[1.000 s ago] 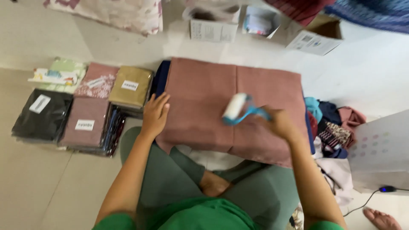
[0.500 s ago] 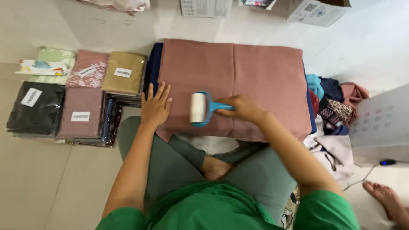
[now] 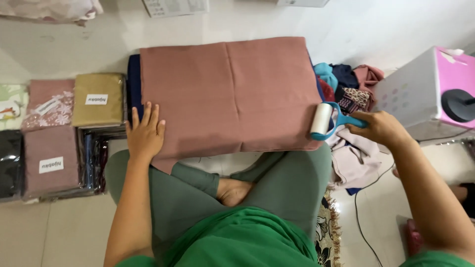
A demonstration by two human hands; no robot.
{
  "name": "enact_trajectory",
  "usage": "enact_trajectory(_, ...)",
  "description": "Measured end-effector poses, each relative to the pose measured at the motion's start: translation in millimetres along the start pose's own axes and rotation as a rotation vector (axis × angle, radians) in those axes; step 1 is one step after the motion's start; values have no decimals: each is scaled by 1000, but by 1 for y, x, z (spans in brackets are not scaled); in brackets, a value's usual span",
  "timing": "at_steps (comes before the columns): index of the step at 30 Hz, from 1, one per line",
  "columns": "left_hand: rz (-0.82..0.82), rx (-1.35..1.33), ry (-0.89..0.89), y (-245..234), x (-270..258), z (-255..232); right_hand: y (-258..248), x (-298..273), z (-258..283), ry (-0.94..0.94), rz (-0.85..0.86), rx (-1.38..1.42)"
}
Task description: Cleaning a hijab with a lint roller and folding it neatly on a floor-based workspace.
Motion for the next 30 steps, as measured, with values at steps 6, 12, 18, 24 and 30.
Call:
enact_trajectory(6,4,31,3,9,4,5,-4,11,-30,251,111,-7)
enact_trajectory(12,24,60,-5,6,1,5,-56,86,37,308,-370,996)
enact_trajectory(18,66,93,-69,18,4,10,-102,197,115,627,-495,984)
enact_trajectory(24,61,109,-67,22,3,12,-75,258,127,654,-457,887)
enact_trajectory(30,-17,2,-62,25,3,19,-69,248,123,712,-243,1380)
Point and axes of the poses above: each hand's wrist, its own x-axis towards the middle knuckle, its own y-axis out of the palm, z = x × y, the point moved 4 cm from there along x, towards the middle knuckle, and after that the axes turned 12 degrees about -z, right-handed, at the moved point
